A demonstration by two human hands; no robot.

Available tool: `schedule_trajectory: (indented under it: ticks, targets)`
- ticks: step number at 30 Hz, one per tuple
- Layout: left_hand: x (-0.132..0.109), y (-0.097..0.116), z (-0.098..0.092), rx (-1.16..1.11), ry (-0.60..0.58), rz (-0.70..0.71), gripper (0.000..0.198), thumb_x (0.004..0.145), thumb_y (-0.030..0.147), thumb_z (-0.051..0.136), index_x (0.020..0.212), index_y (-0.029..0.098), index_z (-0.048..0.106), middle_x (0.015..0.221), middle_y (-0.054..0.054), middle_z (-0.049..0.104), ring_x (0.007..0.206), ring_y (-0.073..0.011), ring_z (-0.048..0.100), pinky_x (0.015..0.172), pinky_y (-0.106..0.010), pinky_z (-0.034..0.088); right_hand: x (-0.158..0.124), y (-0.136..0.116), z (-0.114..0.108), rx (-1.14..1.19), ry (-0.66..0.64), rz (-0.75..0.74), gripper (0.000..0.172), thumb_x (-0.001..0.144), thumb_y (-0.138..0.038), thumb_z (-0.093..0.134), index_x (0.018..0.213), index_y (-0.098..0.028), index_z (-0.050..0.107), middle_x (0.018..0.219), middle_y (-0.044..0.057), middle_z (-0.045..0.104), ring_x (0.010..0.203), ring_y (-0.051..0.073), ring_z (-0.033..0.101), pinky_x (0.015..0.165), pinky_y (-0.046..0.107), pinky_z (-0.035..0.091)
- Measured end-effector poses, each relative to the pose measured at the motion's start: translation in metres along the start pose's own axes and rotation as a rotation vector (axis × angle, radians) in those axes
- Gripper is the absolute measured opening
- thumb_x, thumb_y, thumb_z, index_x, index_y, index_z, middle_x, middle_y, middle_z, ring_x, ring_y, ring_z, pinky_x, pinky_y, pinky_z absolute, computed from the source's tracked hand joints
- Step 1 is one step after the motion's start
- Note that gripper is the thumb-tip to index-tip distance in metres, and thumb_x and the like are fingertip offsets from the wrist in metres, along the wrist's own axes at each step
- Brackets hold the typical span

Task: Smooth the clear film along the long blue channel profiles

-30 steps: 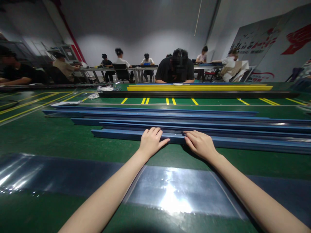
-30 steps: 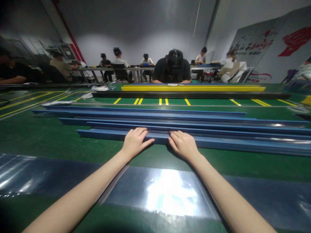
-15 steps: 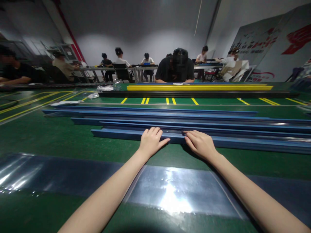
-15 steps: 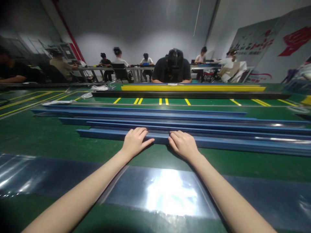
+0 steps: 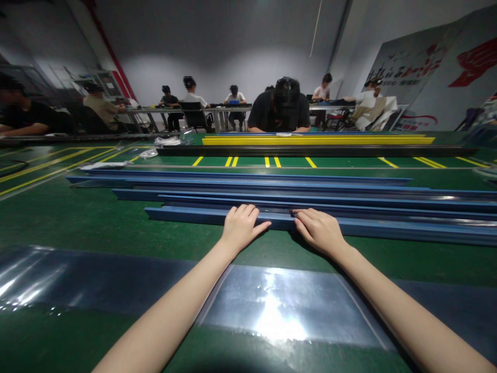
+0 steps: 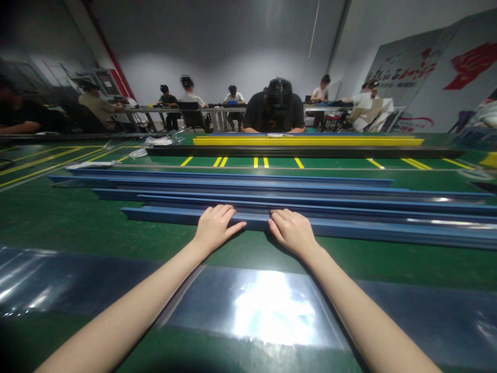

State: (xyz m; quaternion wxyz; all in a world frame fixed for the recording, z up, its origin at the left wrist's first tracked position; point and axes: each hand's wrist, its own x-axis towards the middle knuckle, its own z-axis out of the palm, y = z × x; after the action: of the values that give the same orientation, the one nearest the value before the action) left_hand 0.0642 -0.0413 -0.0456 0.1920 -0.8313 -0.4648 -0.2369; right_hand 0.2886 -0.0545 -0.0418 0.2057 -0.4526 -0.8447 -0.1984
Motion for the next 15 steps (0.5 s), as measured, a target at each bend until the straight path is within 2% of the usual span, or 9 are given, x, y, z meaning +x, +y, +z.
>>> schedule_trajectory:
  ticks: [15]
  targets:
    - [-0.0001,-0.0001,0.0003,0.008,0.003,0.0,0.041,0.084,0.052,0.037,0.084,0.016,0.058,0.088,-0.006,0.064,0.082,-0.0188,0.055,0.068,-0.032,0.033,0.0004,-0.0006,-0.0005,-0.002,0.003,0.005,0.031,0.089,-0.028,0.033,0.089,-0.015,0.061,0.097,0.005,0.066,0.082,0.015,0.058,0.068,0.026,0.037]
